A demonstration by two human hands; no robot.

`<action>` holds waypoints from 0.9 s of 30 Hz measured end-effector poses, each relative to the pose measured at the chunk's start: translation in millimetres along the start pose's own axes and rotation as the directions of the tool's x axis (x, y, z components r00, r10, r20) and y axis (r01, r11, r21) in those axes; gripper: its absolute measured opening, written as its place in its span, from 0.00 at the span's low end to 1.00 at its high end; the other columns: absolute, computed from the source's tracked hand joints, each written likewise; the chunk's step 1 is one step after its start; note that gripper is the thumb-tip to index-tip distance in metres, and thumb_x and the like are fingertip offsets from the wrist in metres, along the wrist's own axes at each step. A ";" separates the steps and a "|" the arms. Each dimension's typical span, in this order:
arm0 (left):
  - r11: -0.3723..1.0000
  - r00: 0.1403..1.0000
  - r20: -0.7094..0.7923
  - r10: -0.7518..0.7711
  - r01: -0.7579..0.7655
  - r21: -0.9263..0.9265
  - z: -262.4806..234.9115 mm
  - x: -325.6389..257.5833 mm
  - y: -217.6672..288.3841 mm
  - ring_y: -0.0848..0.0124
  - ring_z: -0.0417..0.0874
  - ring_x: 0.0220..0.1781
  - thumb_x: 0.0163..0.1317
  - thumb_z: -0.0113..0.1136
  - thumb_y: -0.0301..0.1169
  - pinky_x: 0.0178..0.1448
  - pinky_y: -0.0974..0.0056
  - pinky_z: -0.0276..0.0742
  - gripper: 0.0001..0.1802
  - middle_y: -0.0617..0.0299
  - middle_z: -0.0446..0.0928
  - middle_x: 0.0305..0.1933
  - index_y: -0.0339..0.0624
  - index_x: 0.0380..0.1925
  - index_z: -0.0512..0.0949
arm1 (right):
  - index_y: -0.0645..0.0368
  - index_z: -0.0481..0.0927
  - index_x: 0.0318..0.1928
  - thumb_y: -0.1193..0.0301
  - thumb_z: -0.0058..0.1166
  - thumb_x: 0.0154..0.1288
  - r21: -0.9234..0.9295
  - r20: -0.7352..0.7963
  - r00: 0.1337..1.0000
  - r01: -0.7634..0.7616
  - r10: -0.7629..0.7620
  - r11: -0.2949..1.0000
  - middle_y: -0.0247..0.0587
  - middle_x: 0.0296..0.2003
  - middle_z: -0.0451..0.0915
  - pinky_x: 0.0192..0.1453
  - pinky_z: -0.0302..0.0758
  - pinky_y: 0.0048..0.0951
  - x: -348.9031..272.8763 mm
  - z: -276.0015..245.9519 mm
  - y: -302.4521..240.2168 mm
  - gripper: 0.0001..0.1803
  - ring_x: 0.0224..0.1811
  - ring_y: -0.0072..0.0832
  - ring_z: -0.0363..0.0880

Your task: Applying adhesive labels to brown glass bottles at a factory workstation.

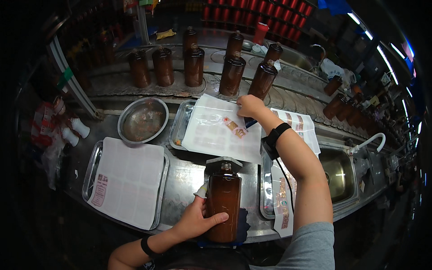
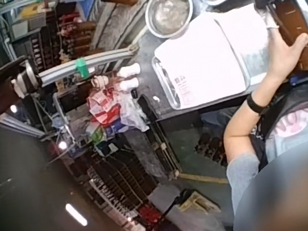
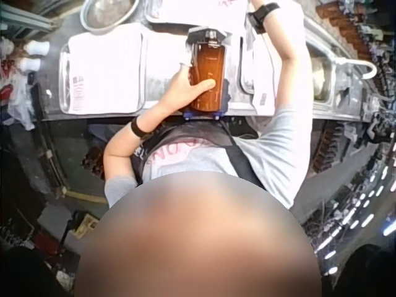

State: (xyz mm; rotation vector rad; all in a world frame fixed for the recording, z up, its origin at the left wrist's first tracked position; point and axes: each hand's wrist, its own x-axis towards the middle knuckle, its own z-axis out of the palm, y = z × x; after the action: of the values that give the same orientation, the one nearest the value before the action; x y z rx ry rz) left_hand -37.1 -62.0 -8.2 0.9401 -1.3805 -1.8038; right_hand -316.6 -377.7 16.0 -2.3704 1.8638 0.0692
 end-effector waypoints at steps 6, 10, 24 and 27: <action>1.000 0.999 -0.030 0.016 -0.015 0.014 -2.8 -1.3 4.5 0.51 0.74 0.68 0.58 0.73 0.48 0.71 0.54 0.68 0.52 0.40 0.71 0.66 0.33 0.72 0.54 | 0.53 0.86 0.48 0.53 0.72 0.45 0.020 -0.045 0.998 -0.047 0.048 0.999 0.48 0.44 0.86 0.53 0.80 0.41 2.0 2.7 -26.0 0.29 0.50 0.45 0.84; 0.996 0.999 -0.026 -0.026 0.028 0.085 -1.9 -1.6 9.6 0.50 0.74 0.68 0.57 0.73 0.49 0.71 0.53 0.68 0.53 0.39 0.71 0.65 0.30 0.71 0.55 | 0.54 0.87 0.42 0.57 0.71 0.47 0.042 -0.124 0.991 -0.035 0.040 0.998 0.47 0.41 0.86 0.49 0.80 0.42 7.2 1.4 -16.7 0.22 0.46 0.45 0.85; 0.997 0.998 -0.060 -0.004 0.008 0.077 -2.8 -3.6 5.5 0.48 0.74 0.68 0.57 0.73 0.53 0.71 0.54 0.67 0.55 0.36 0.71 0.65 0.28 0.70 0.54 | 0.56 0.86 0.33 0.62 0.69 0.51 0.015 -0.280 0.958 0.072 -0.065 0.997 0.44 0.33 0.86 0.41 0.79 0.44 5.6 8.2 -27.8 0.12 0.40 0.46 0.85; 0.991 0.997 -0.058 -0.052 0.058 0.118 -3.7 -5.1 9.5 0.49 0.75 0.67 0.57 0.72 0.54 0.71 0.54 0.68 0.55 0.37 0.72 0.64 0.28 0.70 0.54 | 0.56 0.85 0.32 0.63 0.67 0.52 0.020 -0.230 0.971 0.063 -0.057 0.998 0.45 0.32 0.86 0.41 0.79 0.44 7.6 7.4 -25.7 0.11 0.39 0.46 0.85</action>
State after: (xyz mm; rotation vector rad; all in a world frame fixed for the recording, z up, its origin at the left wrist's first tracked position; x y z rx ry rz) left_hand -30.6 -61.5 1.0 1.0917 -1.4540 -1.7378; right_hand -289.5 -378.1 9.6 -2.5065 1.8704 -0.2453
